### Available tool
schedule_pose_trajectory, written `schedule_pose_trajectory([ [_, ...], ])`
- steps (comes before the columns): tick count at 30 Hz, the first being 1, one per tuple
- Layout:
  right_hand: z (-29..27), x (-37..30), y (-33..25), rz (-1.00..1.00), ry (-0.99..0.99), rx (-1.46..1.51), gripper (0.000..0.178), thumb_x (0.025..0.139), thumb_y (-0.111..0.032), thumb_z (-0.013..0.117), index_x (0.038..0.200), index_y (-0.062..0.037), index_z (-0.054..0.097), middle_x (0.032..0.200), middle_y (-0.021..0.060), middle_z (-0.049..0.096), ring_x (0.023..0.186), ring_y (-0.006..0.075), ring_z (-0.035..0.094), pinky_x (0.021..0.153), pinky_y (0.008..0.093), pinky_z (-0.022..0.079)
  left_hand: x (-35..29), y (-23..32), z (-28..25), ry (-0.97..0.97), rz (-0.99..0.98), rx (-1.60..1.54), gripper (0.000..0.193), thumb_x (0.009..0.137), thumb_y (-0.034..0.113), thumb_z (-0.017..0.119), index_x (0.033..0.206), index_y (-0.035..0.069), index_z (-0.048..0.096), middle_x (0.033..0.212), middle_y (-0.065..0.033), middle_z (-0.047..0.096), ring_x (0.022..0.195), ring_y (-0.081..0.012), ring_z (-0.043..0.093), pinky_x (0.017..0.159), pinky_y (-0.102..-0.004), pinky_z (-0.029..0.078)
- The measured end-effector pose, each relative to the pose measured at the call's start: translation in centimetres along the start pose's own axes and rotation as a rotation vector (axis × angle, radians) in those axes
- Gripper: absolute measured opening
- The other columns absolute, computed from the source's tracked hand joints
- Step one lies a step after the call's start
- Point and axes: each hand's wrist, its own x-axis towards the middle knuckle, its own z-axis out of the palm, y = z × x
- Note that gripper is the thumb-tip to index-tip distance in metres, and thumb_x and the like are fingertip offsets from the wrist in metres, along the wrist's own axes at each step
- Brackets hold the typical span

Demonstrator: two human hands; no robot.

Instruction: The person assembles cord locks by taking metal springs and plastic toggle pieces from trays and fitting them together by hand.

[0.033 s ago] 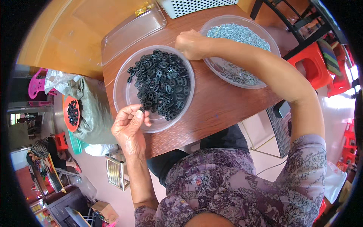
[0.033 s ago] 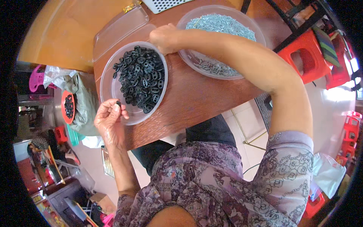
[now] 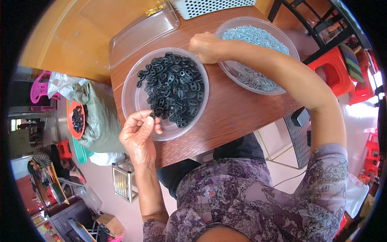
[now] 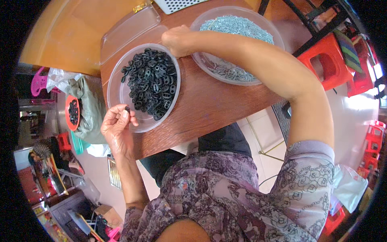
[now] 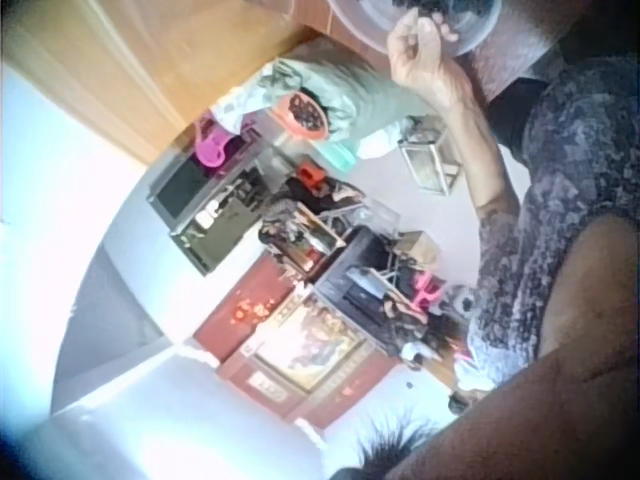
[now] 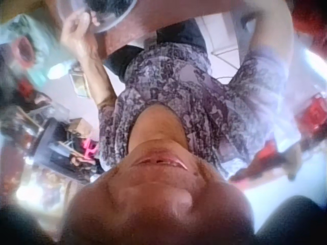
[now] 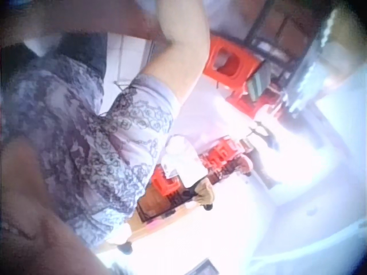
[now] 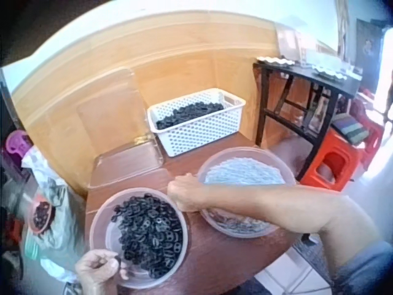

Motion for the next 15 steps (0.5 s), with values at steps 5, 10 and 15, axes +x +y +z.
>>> schedule_pose_trajectory([
  [5,0.2,-0.2,0.8,-0.01,-0.003,-0.046,0.017,0.069,-0.013,0.061,0.059,0.0004,0.055,0.065,0.0221,0.057,0.069,0.0402,0.057,0.061,0.0459,0.044,-0.2,0.2,0.5,-0.021,0.01,-0.077,0.013,0.081,0.0,0.063,0.092,-0.007,0.059,0.075,-0.0135,0.063,0.059,-0.0153,0.057,0.056,-0.0255,0.047],
  [10,-0.4,-0.5,2.1,-0.141,0.243,-0.17,0.015,0.071,-0.012,0.059,0.064,-0.0017,0.051,0.064,0.0181,0.057,0.064,0.0366,0.056,0.057,0.0415,0.044,-0.3,0.4,0.7,0.003,0.004,-0.11,0.013,0.083,0.002,0.062,0.093,-0.006,0.058,0.076,-0.0133,0.063,0.059,-0.0154,0.057,0.055,-0.0257,0.047],
  [15,-3.9,-2.1,-4.6,0.052,0.387,0.192,0.01,0.076,-0.01,0.061,0.075,-0.0015,0.055,0.065,0.0074,0.055,0.062,0.0155,0.054,0.058,0.0279,0.044,0.0,0.4,1.2,-0.064,-0.015,-0.203,0.015,0.084,0.007,0.062,0.093,-0.003,0.057,0.073,-0.0117,0.062,0.054,-0.0146,0.056,0.049,-0.025,0.047],
])
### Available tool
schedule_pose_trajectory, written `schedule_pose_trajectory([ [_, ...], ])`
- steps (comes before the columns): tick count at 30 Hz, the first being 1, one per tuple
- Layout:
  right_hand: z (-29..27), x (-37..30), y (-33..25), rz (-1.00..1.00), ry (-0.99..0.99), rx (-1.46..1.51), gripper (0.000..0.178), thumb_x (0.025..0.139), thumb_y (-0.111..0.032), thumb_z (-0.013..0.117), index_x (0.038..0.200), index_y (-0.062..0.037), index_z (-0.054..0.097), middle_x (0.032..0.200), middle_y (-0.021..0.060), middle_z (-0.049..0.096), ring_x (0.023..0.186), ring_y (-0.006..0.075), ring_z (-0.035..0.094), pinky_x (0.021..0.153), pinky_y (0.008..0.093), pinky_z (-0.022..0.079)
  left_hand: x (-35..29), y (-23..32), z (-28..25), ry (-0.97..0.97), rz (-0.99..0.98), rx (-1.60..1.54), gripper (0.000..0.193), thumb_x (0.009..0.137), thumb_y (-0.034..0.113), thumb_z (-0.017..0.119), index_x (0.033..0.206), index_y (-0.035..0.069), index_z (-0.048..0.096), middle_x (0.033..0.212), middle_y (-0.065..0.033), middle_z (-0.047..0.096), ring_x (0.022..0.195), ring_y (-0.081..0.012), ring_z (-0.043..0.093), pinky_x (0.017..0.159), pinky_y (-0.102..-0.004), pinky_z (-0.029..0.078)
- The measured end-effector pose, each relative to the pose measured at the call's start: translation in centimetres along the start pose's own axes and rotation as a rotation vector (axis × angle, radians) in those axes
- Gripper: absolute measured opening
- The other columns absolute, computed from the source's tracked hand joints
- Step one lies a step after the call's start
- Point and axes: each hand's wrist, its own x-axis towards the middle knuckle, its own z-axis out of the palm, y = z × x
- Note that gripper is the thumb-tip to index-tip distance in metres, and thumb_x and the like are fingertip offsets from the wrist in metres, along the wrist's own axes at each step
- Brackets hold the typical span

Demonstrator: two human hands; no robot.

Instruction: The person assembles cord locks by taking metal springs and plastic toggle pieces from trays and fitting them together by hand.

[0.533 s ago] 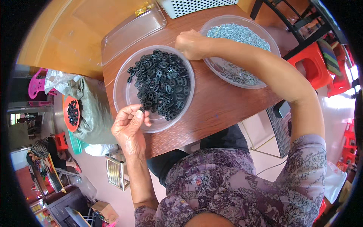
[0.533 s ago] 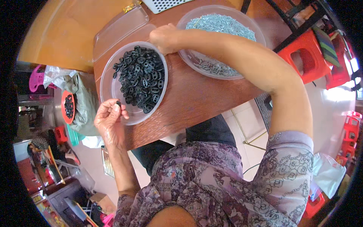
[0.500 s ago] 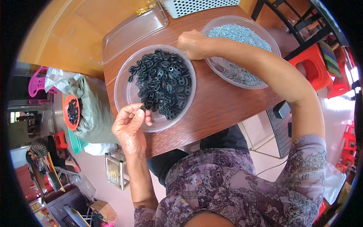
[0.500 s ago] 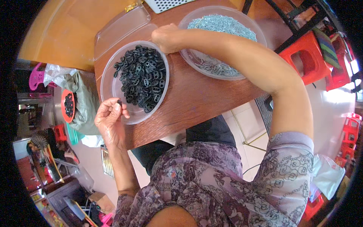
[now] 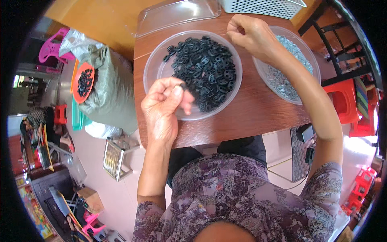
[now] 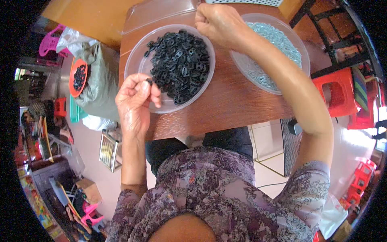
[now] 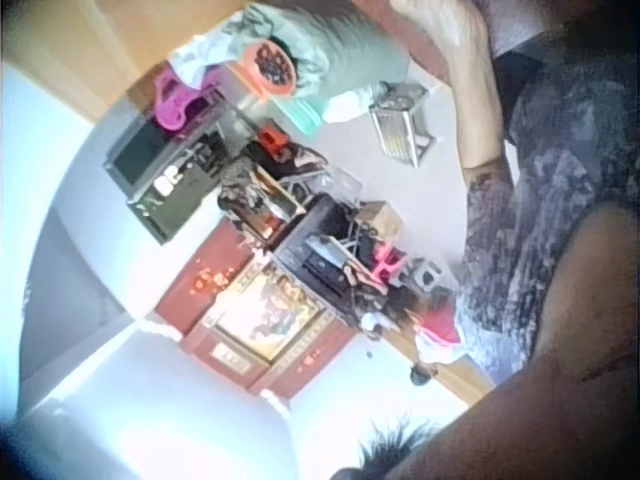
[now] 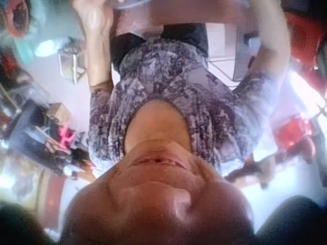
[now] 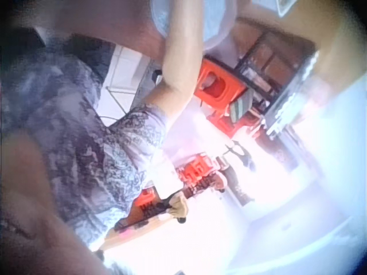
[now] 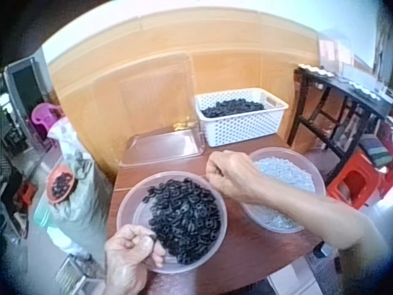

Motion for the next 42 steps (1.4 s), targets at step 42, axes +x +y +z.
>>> schedule_pose_trajectory([
  [42,6.6,-4.8,-9.5,-0.433,0.147,0.153,0.016,0.073,0.002,0.062,0.088,-0.002,0.064,0.076,0.0082,0.057,0.069,0.0245,0.051,0.057,0.0302,0.041,-1.3,0.6,-0.7,0.129,-0.061,-0.201,0.013,0.081,0.002,0.061,0.091,-0.005,0.058,0.074,-0.0115,0.062,0.058,-0.0132,0.058,0.049,-0.0244,0.046],
])
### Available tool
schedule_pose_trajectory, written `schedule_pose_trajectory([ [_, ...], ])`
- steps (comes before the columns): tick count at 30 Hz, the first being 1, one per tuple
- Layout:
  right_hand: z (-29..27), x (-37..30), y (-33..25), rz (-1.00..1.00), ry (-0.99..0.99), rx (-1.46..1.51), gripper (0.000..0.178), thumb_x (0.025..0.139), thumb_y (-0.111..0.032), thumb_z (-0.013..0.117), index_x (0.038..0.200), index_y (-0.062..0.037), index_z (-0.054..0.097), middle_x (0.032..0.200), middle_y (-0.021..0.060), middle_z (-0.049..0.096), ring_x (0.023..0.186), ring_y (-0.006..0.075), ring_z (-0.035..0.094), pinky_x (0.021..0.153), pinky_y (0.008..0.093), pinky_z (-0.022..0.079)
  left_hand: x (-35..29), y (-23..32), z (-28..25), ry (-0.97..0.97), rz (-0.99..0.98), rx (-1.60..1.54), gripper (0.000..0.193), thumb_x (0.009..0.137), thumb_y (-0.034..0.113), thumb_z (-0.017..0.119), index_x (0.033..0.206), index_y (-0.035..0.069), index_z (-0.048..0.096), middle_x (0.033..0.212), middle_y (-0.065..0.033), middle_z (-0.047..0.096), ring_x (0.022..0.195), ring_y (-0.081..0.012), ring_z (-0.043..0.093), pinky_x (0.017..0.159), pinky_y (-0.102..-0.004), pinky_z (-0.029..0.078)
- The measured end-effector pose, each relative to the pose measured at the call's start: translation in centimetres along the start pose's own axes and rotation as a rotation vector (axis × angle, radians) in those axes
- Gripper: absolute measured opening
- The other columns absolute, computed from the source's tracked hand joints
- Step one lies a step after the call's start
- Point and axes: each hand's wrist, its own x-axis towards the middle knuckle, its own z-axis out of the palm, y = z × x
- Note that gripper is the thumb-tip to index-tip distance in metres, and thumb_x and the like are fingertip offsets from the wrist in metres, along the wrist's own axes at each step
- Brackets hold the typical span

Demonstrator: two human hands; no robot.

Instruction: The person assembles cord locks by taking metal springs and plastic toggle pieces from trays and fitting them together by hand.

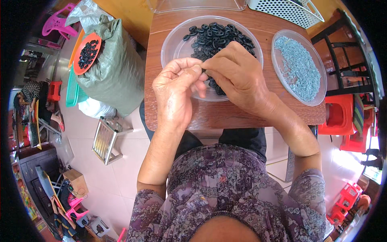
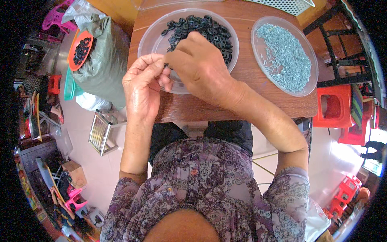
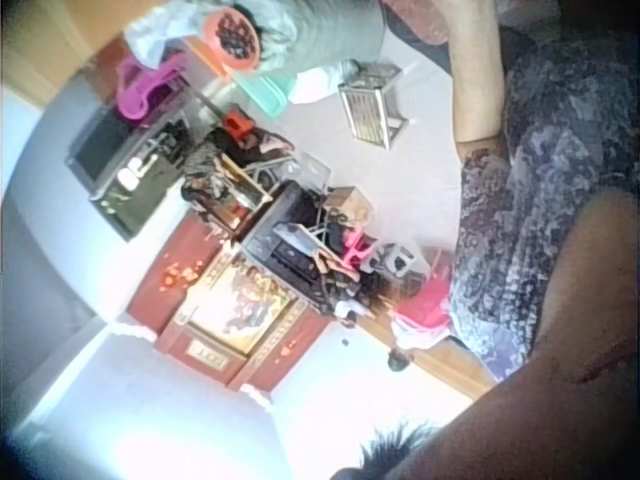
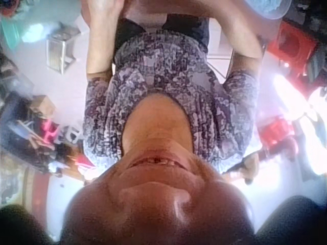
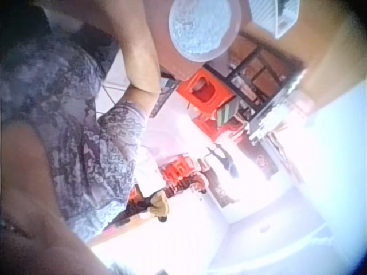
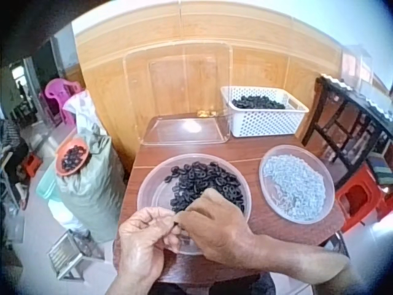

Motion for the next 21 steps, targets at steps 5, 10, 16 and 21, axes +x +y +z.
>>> schedule_pose_trajectory([
  [5,0.4,-0.1,-1.1,0.244,0.096,0.15,0.006,0.073,-0.001,0.061,0.079,-0.0043,0.063,0.067,0.0071,0.057,0.064,0.023,0.051,0.058,0.0328,0.042,-0.4,-0.5,0.5,-0.01,0.079,0.034,0.015,0.08,0.0,0.063,0.094,-0.006,0.06,0.075,-0.0093,0.063,0.058,-0.0112,0.057,0.052,-0.0219,0.046],
  [10,0.9,-0.5,-1.6,0.589,0.094,0.529,0.005,0.076,-0.004,0.063,0.079,0.0007,0.064,0.068,0.0066,0.062,0.063,0.0086,0.055,0.057,0.0244,0.042,-0.3,-1.5,0.1,0.042,0.306,0.24,0.011,0.083,0.001,0.061,0.092,-0.004,0.059,0.074,-0.0059,0.061,0.06,-0.0093,0.056,0.054,-0.0204,0.046],
  [16,0.5,-0.4,-1.1,0.728,0.045,0.738,0.01,0.076,0.0,0.063,0.085,0.0026,0.064,0.075,0.0047,0.065,0.07,0.0056,0.057,0.062,0.0209,0.046,-0.2,-1.0,0.0,0.035,0.239,0.155,0.008,0.084,0.001,0.059,0.09,-0.003,0.057,0.077,-0.0074,0.062,0.061,-0.0095,0.056,0.054,-0.0197,0.045],
  [21,0.7,-0.8,-0.8,0.753,0.071,0.815,0.019,0.076,0.002,0.063,0.095,0.004,0.061,0.079,0.0047,0.065,0.072,0.0061,0.057,0.064,0.0202,0.047,-0.4,-0.6,-0.3,0.01,0.209,0.197,0.01,0.083,0.0,0.06,0.092,-0.004,0.058,0.077,-0.0084,0.063,0.062,-0.0094,0.056,0.055,-0.02,0.046],
])
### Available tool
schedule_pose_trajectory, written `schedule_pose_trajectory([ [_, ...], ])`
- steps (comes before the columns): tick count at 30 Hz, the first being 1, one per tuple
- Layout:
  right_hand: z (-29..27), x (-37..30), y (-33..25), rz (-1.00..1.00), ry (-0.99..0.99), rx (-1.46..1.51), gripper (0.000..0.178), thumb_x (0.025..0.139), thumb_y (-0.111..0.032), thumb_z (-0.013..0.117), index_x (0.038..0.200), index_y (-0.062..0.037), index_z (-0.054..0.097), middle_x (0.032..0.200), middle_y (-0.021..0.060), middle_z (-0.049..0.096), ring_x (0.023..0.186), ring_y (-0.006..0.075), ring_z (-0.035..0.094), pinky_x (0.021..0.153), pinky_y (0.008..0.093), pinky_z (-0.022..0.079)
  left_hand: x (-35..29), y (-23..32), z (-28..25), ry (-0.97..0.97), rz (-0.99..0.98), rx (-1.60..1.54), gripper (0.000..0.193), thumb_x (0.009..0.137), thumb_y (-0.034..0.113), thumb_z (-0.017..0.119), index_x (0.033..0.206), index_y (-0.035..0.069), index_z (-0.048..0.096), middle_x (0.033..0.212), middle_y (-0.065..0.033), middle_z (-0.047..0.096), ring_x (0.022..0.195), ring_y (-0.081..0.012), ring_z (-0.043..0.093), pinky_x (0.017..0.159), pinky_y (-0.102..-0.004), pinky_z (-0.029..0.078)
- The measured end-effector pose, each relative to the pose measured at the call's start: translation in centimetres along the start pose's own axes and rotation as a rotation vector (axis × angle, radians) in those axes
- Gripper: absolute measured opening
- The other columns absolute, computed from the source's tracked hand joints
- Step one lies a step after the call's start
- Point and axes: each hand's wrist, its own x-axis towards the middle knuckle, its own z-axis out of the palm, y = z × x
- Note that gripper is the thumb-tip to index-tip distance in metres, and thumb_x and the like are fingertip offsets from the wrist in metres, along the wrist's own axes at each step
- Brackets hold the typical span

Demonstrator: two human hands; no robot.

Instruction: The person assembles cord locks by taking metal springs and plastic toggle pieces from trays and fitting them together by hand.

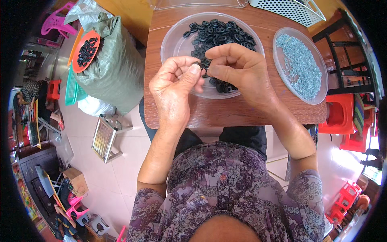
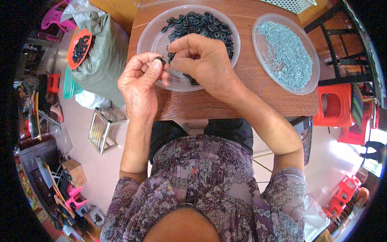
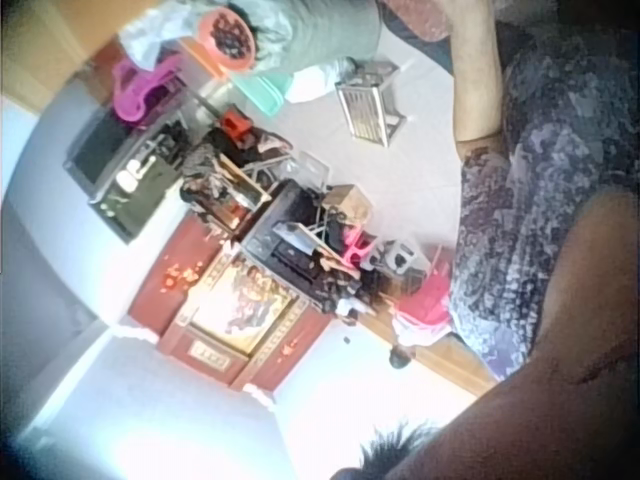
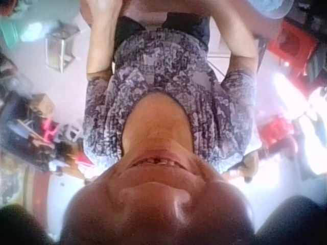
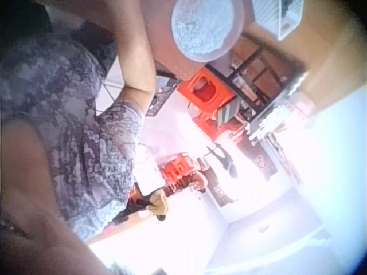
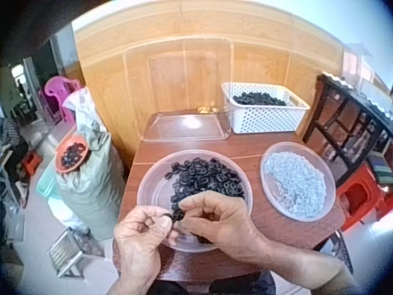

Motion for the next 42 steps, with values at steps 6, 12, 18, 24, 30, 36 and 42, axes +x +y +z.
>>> schedule_pose_trajectory([
  [6,-0.1,-0.2,-0.3,-0.035,-0.023,-0.052,0.025,0.077,0.002,0.063,0.102,0.0037,0.058,0.078,0.0047,0.064,0.072,0.0059,0.057,0.064,0.02,0.046,-0.4,-0.1,-0.1,-0.031,-0.029,0.061,0.013,0.083,-0.002,0.059,0.096,-0.004,0.06,0.076,-0.0071,0.062,0.062,-0.0079,0.056,0.055,-0.0192,0.046],
  [12,0.2,-0.3,-0.2,-0.124,-0.029,-0.193,0.025,0.077,0.002,0.063,0.101,0.0019,0.057,0.075,0.0028,0.062,0.07,0.0049,0.056,0.062,0.0204,0.046,-0.6,0.1,-0.1,-0.011,-0.016,0.177,0.013,0.083,-0.001,0.058,0.096,-0.003,0.061,0.075,-0.003,0.061,0.062,-0.006,0.055,0.055,-0.0182,0.045],
  [18,0.2,-0.4,-0.1,-0.145,-0.029,-0.213,0.024,0.078,0.003,0.063,0.101,0.0014,0.057,0.073,0.0014,0.06,0.068,0.0042,0.054,0.061,0.0204,0.046,-0.8,0.2,0.2,-0.012,0.019,0.266,0.012,0.083,-0.002,0.058,0.094,-0.002,0.062,0.074,0.0009,0.058,0.064,-0.0045,0.052,0.058,-0.0184,0.044],
  [24,0.2,-0.4,-0.1,-0.135,-0.029,-0.234,0.025,0.077,0.003,0.063,0.101,0.0012,0.057,0.072,0.0013,0.059,0.068,0.0043,0.054,0.061,0.0206,0.046,-0.8,0.1,0.2,-0.017,0.034,0.323,0.011,0.082,-0.003,0.059,0.092,-0.002,0.062,0.076,0.0001,0.058,0.065,-0.0047,0.051,0.059,-0.0191,0.043],
  [30,0.2,-0.4,-0.1,-0.114,-0.037,-0.253,0.023,0.077,0.003,0.064,0.098,0.0006,0.058,0.071,0.0025,0.06,0.067,0.0051,0.054,0.061,0.021,0.046,-0.8,-0.6,-0.2,-0.026,0.245,0.6,0.011,0.083,0.0,0.06,0.094,-0.002,0.063,0.077,0.0,0.059,0.062,-0.0043,0.051,0.056,-0.0176,0.043],
  [36,0.6,-0.2,0.1,-0.144,-0.018,-0.26,0.019,0.076,0.002,0.063,0.095,0.0013,0.058,0.072,0.0042,0.061,0.067,0.0065,0.055,0.061,0.0228,0.047,-0.9,-0.5,-0.1,-0.016,0.237,0.56,0.009,0.083,-0.001,0.06,0.091,-0.003,0.063,0.076,-0.0002,0.059,0.061,-0.0047,0.05,0.055,-0.0178,0.042],
  [42,1.0,0.1,-0.1,-0.154,0.006,-0.275,0.009,0.075,-0.002,0.064,0.083,0.0017,0.061,0.07,0.0053,0.062,0.066,0.0072,0.055,0.058,0.0237,0.046,-0.7,0.0,0.1,0.048,0.117,0.333,0.009,0.079,-0.005,0.059,0.088,-0.003,0.062,0.076,0.0008,0.056,0.066,-0.0044,0.047,0.059,-0.0188,0.041],
])
